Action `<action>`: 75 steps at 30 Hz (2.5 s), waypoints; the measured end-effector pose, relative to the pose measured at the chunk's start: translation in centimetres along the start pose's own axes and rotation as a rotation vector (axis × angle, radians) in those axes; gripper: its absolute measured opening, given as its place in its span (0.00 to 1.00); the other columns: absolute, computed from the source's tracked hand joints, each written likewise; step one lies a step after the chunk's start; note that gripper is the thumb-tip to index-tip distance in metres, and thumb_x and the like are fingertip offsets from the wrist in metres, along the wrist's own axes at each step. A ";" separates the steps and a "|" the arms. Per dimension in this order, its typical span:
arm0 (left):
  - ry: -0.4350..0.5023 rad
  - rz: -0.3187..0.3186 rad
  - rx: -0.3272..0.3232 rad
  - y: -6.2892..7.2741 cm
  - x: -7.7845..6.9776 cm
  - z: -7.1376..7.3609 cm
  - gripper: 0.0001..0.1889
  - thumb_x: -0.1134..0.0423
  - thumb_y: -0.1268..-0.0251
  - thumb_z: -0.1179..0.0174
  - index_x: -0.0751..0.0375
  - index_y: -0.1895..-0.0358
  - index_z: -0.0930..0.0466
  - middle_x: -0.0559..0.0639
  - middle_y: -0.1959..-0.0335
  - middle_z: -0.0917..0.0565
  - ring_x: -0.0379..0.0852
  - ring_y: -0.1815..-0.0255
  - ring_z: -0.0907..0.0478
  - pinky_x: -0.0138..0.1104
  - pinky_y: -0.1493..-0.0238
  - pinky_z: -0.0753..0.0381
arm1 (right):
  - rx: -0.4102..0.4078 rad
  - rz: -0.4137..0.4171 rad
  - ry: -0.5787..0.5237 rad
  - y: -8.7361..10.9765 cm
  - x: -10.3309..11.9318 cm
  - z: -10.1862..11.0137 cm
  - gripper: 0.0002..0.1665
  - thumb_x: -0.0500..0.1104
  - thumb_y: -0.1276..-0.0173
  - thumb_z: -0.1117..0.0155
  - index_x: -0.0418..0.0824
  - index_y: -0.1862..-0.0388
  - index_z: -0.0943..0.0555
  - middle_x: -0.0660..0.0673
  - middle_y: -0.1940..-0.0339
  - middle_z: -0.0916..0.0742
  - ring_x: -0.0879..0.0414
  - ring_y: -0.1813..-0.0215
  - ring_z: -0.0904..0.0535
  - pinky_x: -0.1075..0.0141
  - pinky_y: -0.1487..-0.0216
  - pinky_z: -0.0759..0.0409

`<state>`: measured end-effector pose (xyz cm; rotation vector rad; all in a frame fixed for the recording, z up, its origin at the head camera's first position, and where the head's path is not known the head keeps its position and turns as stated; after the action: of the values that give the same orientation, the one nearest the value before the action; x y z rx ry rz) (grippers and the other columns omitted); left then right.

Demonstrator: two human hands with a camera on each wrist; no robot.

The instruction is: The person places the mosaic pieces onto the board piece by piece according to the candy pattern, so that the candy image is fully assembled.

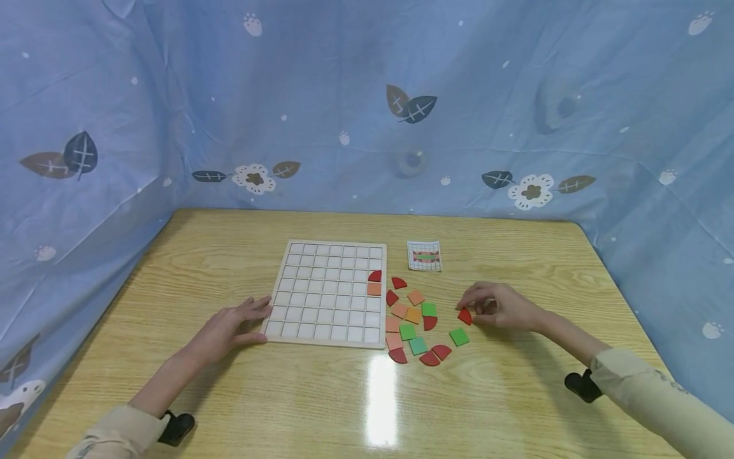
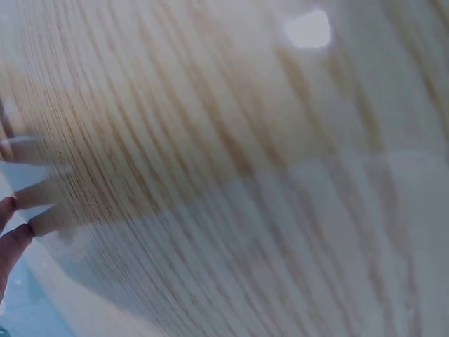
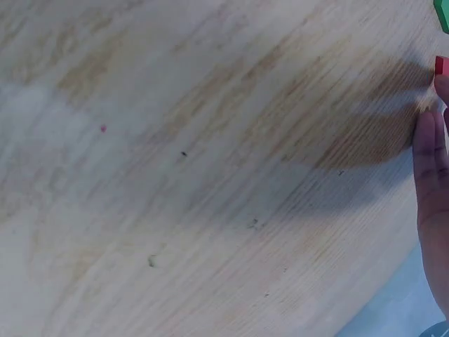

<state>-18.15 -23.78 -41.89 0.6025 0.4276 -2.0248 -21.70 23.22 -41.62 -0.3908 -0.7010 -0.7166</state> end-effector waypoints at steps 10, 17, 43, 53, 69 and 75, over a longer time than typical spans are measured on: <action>-0.006 -0.006 0.005 -0.1 0.0 0.0 0.33 0.57 0.44 0.33 0.69 0.36 0.29 0.62 0.32 0.33 0.71 0.31 0.43 0.62 0.39 0.38 | 0.013 0.086 0.035 -0.1 -0.3 -0.3 0.13 0.29 0.43 0.30 0.34 0.57 0.14 0.46 0.64 0.16 0.61 0.69 0.24 0.71 0.72 0.22; 0.000 0.002 0.015 -0.1 0.1 0.0 0.33 0.56 0.43 0.33 0.69 0.36 0.29 0.62 0.31 0.33 0.71 0.31 0.44 0.63 0.38 0.39 | -0.057 0.083 0.092 0.2 -0.6 -0.4 0.12 0.32 0.45 0.27 0.37 0.60 0.14 0.52 0.72 0.18 0.62 0.73 0.26 0.72 0.77 0.25; 0.004 0.006 0.020 -0.2 0.0 0.0 0.33 0.56 0.43 0.33 0.69 0.36 0.29 0.62 0.31 0.33 0.70 0.30 0.44 0.62 0.38 0.39 | 0.075 0.128 0.012 -0.3 -0.2 0.1 0.16 0.33 0.37 0.34 0.35 0.50 0.16 0.42 0.53 0.15 0.52 0.52 0.21 0.69 0.54 0.21; -0.012 -0.004 0.010 -0.2 0.1 0.0 0.34 0.56 0.44 0.32 0.69 0.36 0.29 0.62 0.32 0.33 0.71 0.31 0.43 0.63 0.38 0.39 | -0.034 0.129 0.080 0.0 -0.3 -0.4 0.13 0.32 0.44 0.28 0.37 0.58 0.14 0.45 0.60 0.15 0.57 0.59 0.19 0.69 0.61 0.18; -0.037 -0.008 0.001 -0.1 0.3 0.1 0.33 0.58 0.45 0.31 0.70 0.37 0.28 0.63 0.33 0.32 0.72 0.32 0.42 0.63 0.39 0.38 | -0.184 0.068 -0.128 -0.3 0.9 -0.9 0.15 0.28 0.47 0.27 0.30 0.58 0.16 0.39 0.60 0.14 0.58 0.58 0.18 0.65 0.61 0.16; -0.022 -0.008 0.001 0.0 0.4 0.1 0.33 0.58 0.45 0.32 0.70 0.37 0.28 0.63 0.33 0.32 0.72 0.32 0.42 0.63 0.39 0.38 | -0.192 0.046 -0.193 -1.4 1.6 -1.9 0.15 0.28 0.45 0.29 0.28 0.57 0.17 0.36 0.59 0.14 0.58 0.56 0.17 0.68 0.59 0.17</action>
<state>-18.36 -24.10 -42.04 0.5792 0.4159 -2.0377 -20.96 20.48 -41.71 -0.6565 -0.8043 -0.7112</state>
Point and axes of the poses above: each hand's wrist, its own y-axis away from the middle knuckle, its own z-axis out of the back of the hand, x = y × z, the point moved 6 cm from there along -y, towards the middle knuckle
